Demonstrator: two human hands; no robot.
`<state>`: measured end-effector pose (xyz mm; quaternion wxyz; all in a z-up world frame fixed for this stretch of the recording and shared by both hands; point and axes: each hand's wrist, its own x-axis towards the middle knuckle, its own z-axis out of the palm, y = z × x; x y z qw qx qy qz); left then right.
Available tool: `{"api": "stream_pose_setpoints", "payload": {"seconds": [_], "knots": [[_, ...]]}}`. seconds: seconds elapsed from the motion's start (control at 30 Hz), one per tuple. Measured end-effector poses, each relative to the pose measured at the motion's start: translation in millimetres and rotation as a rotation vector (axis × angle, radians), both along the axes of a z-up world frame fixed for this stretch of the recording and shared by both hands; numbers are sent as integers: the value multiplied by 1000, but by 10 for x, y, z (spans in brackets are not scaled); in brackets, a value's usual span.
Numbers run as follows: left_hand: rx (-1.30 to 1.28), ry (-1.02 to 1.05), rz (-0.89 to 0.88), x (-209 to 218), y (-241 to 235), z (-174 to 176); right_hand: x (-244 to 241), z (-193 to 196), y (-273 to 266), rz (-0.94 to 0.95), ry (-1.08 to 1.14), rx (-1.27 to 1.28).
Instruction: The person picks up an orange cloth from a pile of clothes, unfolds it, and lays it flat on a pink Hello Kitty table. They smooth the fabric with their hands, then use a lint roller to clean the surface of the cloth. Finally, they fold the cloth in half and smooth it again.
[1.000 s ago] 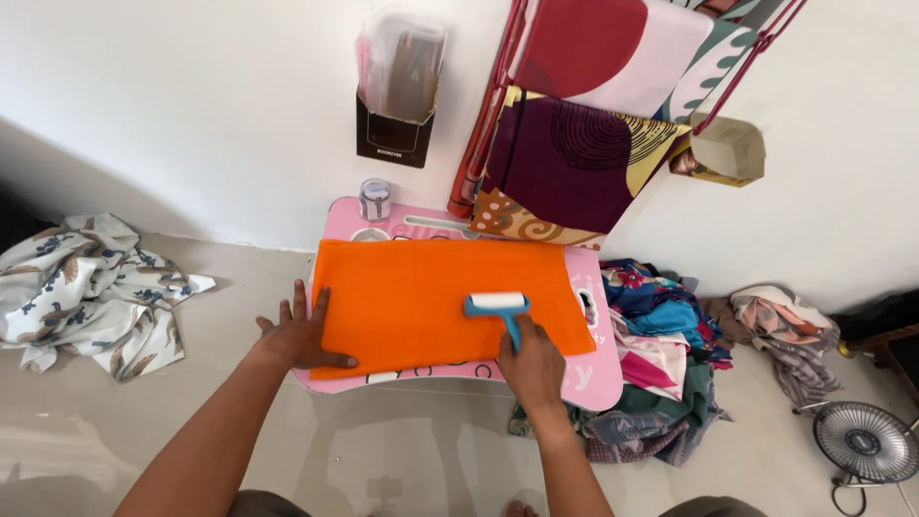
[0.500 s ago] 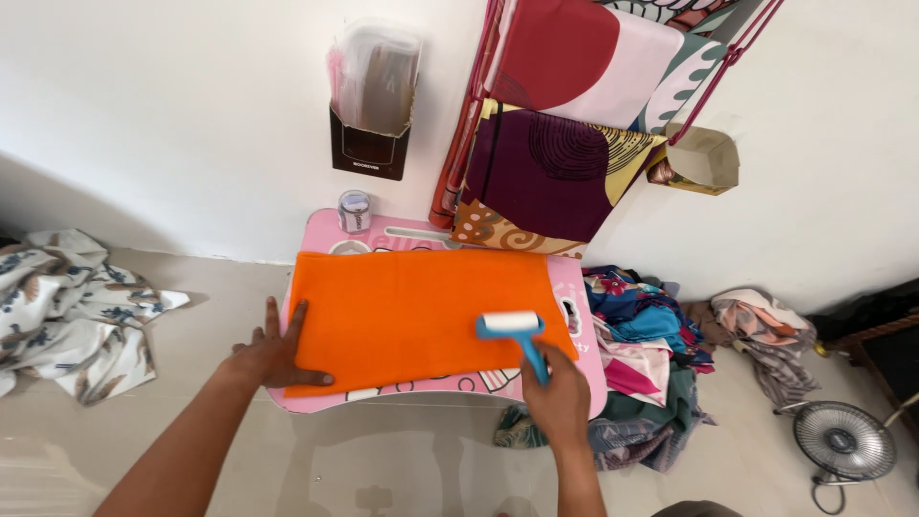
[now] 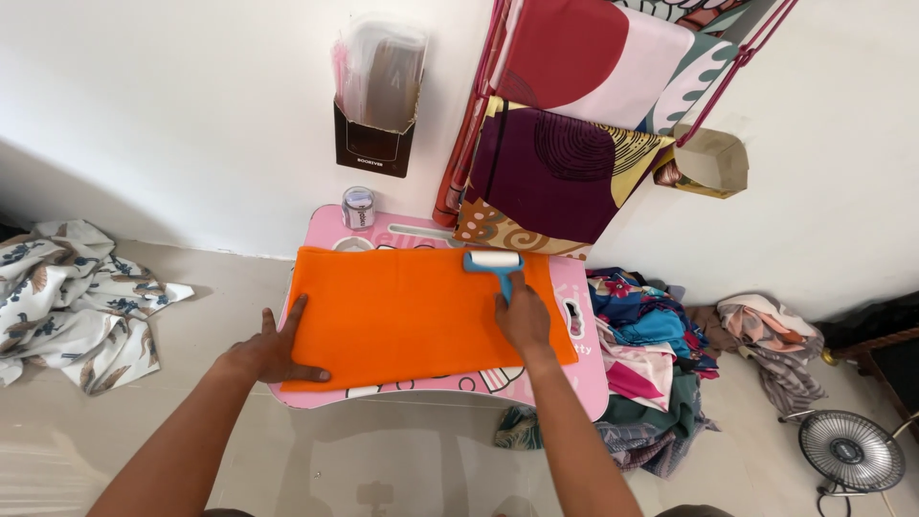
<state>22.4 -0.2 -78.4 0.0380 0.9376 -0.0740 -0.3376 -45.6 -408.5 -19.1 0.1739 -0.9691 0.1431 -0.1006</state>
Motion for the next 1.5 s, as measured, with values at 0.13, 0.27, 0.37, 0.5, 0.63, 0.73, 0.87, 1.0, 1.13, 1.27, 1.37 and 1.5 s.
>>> {"api": "stream_pose_setpoints", "payload": {"seconds": [0.13, 0.27, 0.37, 0.5, 0.63, 0.73, 0.87, 1.0, 1.13, 1.27, 1.37, 1.5], "knots": [[-7, 19, -13, 66, 59, -85, -174, 83, -148, 54, -39, -27], [-25, 35, 0, 108, 93, -177, -1025, 315, -43, -19, -207, -18], [-20, 45, 1, 135, 80, -175, -1511, 233, -21, -177, -156, -57], [-6, 49, 0, 161, 87, -242, -1640, 27, -66, -218, -26, -84], [-24, 36, 1, 108, 94, -141, -1099, -124, -248, -198, -103, -58], [-189, 91, 57, 60, 87, 62, -536, -214, -474, -194, 134, 75], [-209, 97, 71, 85, 79, 79, 2, -309, -718, -102, 132, -2], [-205, 95, 79, 107, 96, -13, 180, -502, -868, -39, 126, 23], [-191, 94, 78, 84, 73, 9, 139, -236, -868, -20, 261, -29], [-206, 82, 79, 70, 102, -22, 90, -100, -909, 68, 208, 30], [-124, 58, 21, 173, 140, -195, -135, 27, -989, 161, 118, -9], [-59, -4, -69, 234, 161, -323, -806, 596, -1009, 190, 131, -10]]}}
